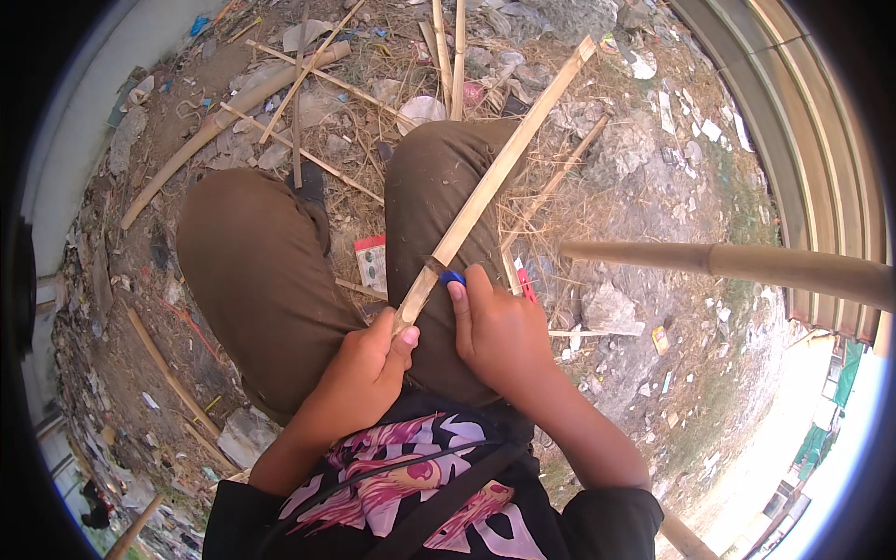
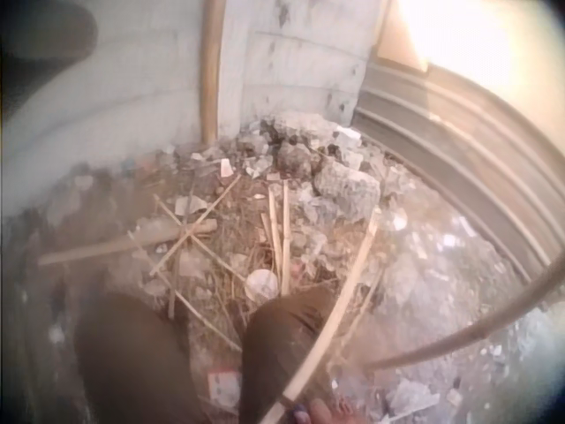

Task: The person sits on the ground and uses a knife to sharpen the ends of thin bamboo sticks. The person holds each stick with one hand and carefully shaves the tip with the knife, occasionally inspecting the sharpened point before continuing.

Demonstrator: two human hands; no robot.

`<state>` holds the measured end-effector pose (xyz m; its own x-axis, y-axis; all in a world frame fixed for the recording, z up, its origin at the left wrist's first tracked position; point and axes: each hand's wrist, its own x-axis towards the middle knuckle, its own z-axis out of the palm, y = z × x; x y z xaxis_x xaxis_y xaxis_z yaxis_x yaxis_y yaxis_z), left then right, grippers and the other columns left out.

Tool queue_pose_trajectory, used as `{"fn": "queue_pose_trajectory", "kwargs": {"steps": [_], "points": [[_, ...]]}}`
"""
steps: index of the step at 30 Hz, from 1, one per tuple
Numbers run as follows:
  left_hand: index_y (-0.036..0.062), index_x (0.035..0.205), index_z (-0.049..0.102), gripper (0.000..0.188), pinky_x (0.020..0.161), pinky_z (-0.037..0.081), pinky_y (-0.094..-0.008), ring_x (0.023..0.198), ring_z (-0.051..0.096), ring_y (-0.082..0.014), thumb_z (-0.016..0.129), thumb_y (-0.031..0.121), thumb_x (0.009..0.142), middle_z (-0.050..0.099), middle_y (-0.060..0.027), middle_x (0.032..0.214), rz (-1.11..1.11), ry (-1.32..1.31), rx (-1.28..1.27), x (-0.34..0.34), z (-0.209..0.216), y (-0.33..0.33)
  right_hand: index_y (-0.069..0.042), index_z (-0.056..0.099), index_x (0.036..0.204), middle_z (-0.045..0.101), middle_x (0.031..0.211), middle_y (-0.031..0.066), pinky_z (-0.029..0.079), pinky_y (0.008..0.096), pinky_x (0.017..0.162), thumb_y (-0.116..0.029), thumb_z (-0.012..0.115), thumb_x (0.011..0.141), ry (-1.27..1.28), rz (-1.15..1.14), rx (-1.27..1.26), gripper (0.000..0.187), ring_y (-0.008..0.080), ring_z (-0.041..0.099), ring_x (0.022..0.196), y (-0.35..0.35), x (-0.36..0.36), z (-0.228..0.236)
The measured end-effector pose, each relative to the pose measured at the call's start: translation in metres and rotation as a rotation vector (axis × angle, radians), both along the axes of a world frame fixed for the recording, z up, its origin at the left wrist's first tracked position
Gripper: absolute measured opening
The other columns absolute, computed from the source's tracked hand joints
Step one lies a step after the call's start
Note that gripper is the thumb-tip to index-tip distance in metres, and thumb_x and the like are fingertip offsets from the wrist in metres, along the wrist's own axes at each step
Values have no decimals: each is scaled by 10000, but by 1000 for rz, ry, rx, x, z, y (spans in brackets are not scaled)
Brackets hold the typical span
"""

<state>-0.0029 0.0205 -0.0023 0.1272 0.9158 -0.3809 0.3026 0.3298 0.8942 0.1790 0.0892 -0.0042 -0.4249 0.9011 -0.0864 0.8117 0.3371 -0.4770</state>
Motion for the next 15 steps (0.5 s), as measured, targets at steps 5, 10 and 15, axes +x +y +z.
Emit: {"fn": "queue_pose_trajectory", "kwargs": {"steps": [5,10,15], "points": [[-29,897,449,274,542,412,-463,563,529,-430,495,200,1041,524,-249,622,10,66,-22,5,2,4,-47,471,863,543,538,190,444,504,457,-284,452,1051,-54,0,-119,303,419,572,485,8,-2,8],[-29,886,443,262,550,417,-528,653,581,-502,518,180,1025,555,-295,656,104,145,1,15,2,-2,-26,491,875,551,565,230,454,542,512,-303,428,1059,-11,61,-153,339,464,579,544,17,4,3],[-35,913,463,264,559,441,-520,668,594,-498,530,195,1022,579,-303,682,133,238,71,12,-3,-10,-22,490,897,562,592,247,457,548,541,-305,421,1061,109,156,-195,335,481,588,585,26,7,1]]}}
